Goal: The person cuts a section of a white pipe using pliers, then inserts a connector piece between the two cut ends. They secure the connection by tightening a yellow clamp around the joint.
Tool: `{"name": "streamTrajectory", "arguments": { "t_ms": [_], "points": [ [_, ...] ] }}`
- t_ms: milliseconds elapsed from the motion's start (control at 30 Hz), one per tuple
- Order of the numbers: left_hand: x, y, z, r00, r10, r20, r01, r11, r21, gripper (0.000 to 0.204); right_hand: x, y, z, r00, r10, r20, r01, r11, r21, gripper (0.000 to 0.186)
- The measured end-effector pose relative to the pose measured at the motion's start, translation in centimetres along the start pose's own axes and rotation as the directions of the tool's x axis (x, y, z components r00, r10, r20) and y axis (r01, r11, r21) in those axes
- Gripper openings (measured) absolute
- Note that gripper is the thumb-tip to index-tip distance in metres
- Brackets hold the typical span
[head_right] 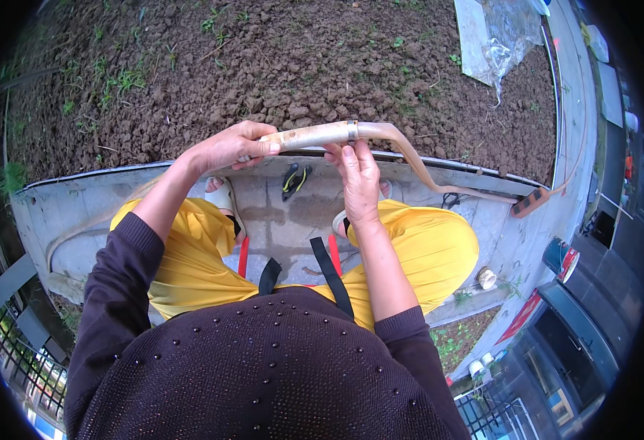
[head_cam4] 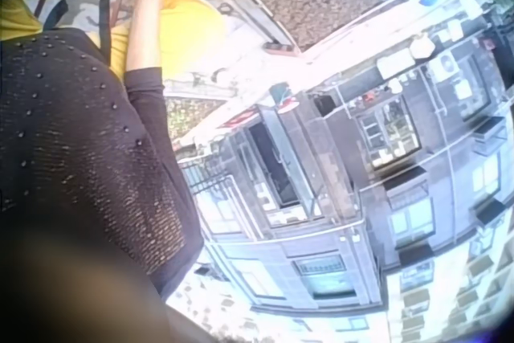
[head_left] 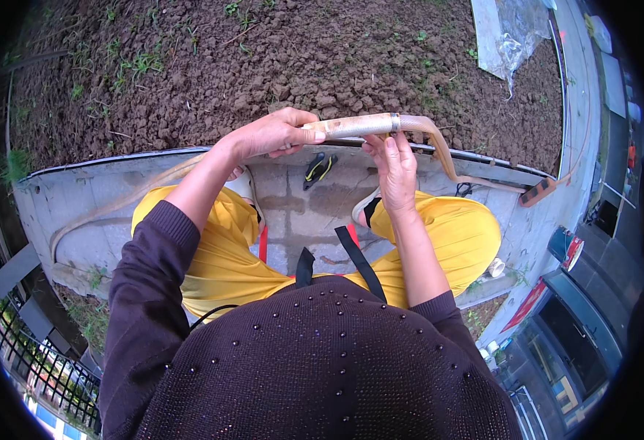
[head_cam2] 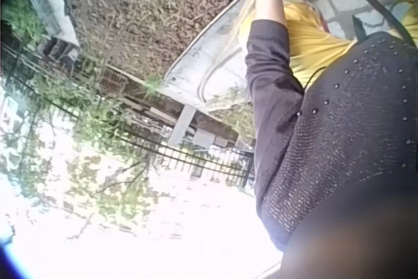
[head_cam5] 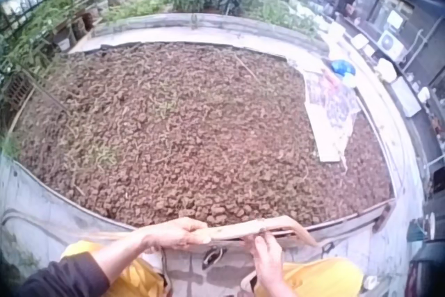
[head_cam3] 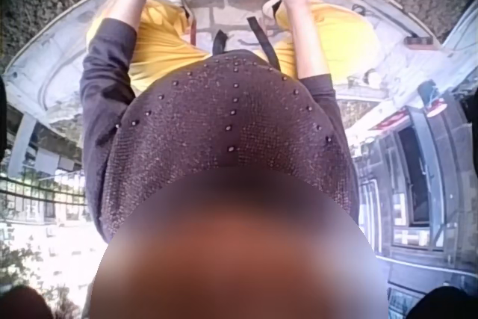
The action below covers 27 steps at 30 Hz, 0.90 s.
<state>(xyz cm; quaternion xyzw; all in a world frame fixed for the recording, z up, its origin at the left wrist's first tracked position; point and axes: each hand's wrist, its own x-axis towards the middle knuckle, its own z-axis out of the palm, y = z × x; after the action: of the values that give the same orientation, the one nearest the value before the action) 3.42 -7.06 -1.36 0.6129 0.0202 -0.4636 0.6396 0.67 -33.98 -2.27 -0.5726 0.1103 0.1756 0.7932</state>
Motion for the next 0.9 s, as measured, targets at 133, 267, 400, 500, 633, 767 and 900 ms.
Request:
{"name": "streamTrajectory", "arguments": {
  "t_ms": [133, 267, 400, 500, 633, 767, 900],
  "points": [
    [-0.1, 0.1, 0.0, 0.999, 0.003, 0.032, -0.001, 0.999, -0.049, 0.035, 0.7, -0.5, -1.2, 0.973, -0.209, 0.094, 0.226, 0.802, -0.552, 0.025],
    [-0.1, 0.6, 0.2, 0.999, -0.009, 0.054, 0.013, 0.997, -0.081, 0.036, 0.5, -1.1, -1.4, 0.974, -0.196, 0.113, 0.226, 0.821, -0.525, 0.028],
    [0.0, 0.0, 0.4, 1.0, 0.017, 0.009, -0.017, 1.0, 0.0, 0.039, 0.0, -2.8, -1.6, 0.991, -0.011, 0.134, 0.085, 0.823, -0.562, 0.028],
    [-0.3, 0.4, 0.6, 0.999, 0.025, 0.022, -0.025, 1.0, 0.004, 0.04, -0.1, -3.2, -2.2, 0.98, 0.0, 0.2, 0.116, 0.813, -0.57, 0.027],
    [-0.5, 0.6, 0.3, 0.996, 0.009, 0.086, -0.003, 0.998, -0.069, 0.039, 0.2, -2.2, -2.6, 0.977, -0.123, 0.172, 0.2, 0.805, -0.558, 0.024],
    [-0.7, 1.0, 0.5, 0.995, 0.006, 0.101, 0.007, 0.992, -0.123, 0.038, 0.0, -2.3, -2.1, 0.954, -0.226, 0.198, 0.3, 0.667, -0.682, 0.026],
    [-0.6, 0.4, 0.3, 0.993, 0.023, 0.116, -0.007, 0.99, -0.14, 0.039, -0.4, -2.4, -2.6, 0.979, 0.053, 0.196, 0.017, 0.94, -0.34, 0.035]
  ]
}}
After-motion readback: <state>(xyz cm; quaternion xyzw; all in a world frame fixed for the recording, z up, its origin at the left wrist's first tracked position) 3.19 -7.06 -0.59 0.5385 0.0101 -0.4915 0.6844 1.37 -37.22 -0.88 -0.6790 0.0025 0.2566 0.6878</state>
